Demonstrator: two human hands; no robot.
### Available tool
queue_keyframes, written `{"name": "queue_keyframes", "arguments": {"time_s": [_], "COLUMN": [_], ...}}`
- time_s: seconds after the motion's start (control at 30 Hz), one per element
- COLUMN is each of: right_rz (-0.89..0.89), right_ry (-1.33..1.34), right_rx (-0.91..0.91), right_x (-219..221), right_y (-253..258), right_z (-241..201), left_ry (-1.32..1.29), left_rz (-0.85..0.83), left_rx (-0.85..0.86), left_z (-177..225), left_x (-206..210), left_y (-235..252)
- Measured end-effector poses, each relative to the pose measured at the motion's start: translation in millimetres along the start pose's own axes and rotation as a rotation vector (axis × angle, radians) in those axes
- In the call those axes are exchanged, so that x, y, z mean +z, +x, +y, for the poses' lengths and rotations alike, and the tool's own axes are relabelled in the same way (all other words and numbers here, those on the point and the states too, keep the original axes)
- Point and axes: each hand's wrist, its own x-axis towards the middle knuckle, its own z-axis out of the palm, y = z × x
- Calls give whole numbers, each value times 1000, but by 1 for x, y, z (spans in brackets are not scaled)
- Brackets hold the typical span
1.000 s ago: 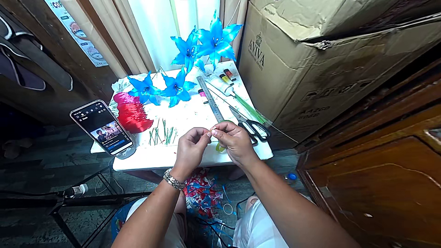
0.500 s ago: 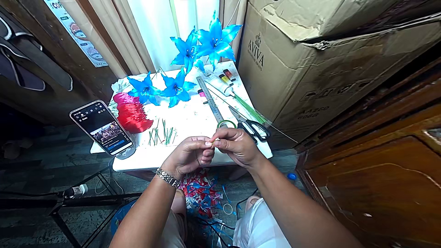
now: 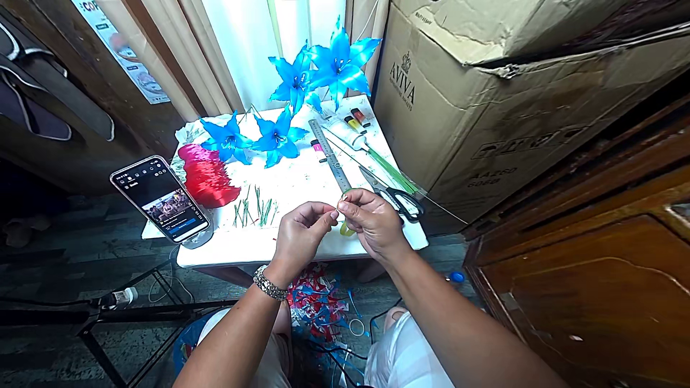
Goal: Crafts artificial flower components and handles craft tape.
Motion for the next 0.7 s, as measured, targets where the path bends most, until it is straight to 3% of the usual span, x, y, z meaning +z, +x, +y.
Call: {"name": "queue_keyframes", "arguments": {"time_s": [0.37, 0.53, 0.7], "right_rz": [-141, -70, 36], "right_ry": [54, 11, -45], "right_rx": [15, 17, 51], "right_x": [-4, -3, 0], "right_y": [1, 1, 0], "right_z": [-3, -4, -4], "left_ry": [-441, -404, -167], "left_rz": [-127, -111, -42], "left_rx": [-199, -204, -137], "left_z": [-1, -3, -3], "left_x": [-3, -3, -1], "left_y": [3, 4, 2]}}
